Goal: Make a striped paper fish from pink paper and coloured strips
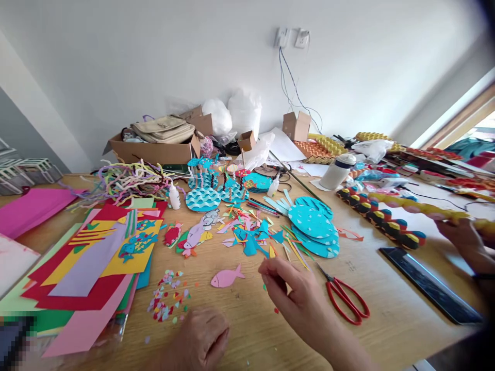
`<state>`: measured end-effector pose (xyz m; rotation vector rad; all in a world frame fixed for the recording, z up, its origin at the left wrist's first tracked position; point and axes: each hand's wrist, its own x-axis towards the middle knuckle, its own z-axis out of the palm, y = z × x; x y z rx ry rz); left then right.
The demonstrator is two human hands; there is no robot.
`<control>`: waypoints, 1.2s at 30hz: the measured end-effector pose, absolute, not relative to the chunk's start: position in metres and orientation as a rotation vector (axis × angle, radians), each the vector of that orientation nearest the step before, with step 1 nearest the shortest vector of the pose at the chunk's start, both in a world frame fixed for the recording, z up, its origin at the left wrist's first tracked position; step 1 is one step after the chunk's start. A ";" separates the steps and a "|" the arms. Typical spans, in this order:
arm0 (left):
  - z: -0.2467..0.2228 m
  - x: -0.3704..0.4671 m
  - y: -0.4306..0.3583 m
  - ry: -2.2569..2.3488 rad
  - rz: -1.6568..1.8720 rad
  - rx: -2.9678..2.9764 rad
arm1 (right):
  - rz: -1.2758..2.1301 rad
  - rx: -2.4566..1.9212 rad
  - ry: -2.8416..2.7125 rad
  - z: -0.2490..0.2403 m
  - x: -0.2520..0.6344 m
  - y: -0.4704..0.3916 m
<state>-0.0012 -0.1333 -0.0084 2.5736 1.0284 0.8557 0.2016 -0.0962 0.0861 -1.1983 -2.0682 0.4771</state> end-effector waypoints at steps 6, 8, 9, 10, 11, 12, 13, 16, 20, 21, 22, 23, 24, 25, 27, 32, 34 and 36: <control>-0.013 -0.003 -0.136 1.041 0.826 2.602 | 0.628 -1.345 -2.367 0.072 0.214 -0.125; -0.014 -0.003 -0.136 1.031 0.820 2.615 | 0.658 -1.428 -2.467 0.062 0.212 -0.132; -0.014 -0.003 -0.136 1.029 0.802 2.614 | 0.663 -1.474 -2.523 0.058 0.211 -0.135; -0.013 -0.003 -0.136 1.027 0.782 2.608 | 0.668 -1.511 -2.585 0.055 0.210 -0.138; -0.012 -0.003 -0.137 1.024 0.760 2.601 | 0.678 -1.533 -2.653 0.052 0.209 -0.141; -0.011 -0.003 -0.137 1.024 0.743 2.594 | 0.691 -1.539 -2.720 0.050 0.208 -0.143; -0.010 -0.004 -0.138 1.023 0.733 2.590 | 0.708 -1.530 -2.779 0.048 0.207 -0.146; -0.007 -0.005 -0.140 1.023 0.735 2.582 | 0.725 -1.502 -2.861 0.042 0.206 -0.151; -0.007 -0.005 -0.142 1.049 0.732 2.566 | 0.697 -1.514 -2.841 0.038 0.206 -0.151; -0.007 -0.004 -0.142 1.055 0.728 2.564 | 0.703 -1.512 -2.833 0.038 0.206 -0.151; -0.007 -0.004 -0.142 1.057 0.727 2.562 | 0.713 -1.511 -2.828 0.038 0.206 -0.150; -0.007 -0.004 -0.142 1.056 0.728 2.560 | 0.722 -1.514 -2.824 0.039 0.206 -0.149; -0.007 -0.004 -0.142 1.053 0.736 2.559 | 0.727 -1.522 -2.821 0.040 0.205 -0.148; -0.007 -0.004 -0.141 1.050 0.747 2.556 | 0.731 -1.531 -2.819 0.041 0.205 -0.146; -0.005 -0.006 -0.140 1.053 0.782 2.551 | 0.746 -1.544 -2.820 0.044 0.204 -0.142; -0.002 -0.012 -0.128 1.227 0.928 2.636 | 0.803 -1.582 -2.821 0.053 0.203 -0.131; -0.009 -0.014 -0.122 1.350 0.907 2.712 | 0.816 -1.585 -2.809 0.055 0.202 -0.126; -0.019 -0.015 -0.118 1.439 0.825 2.779 | 0.832 -1.571 -2.778 0.057 0.200 -0.121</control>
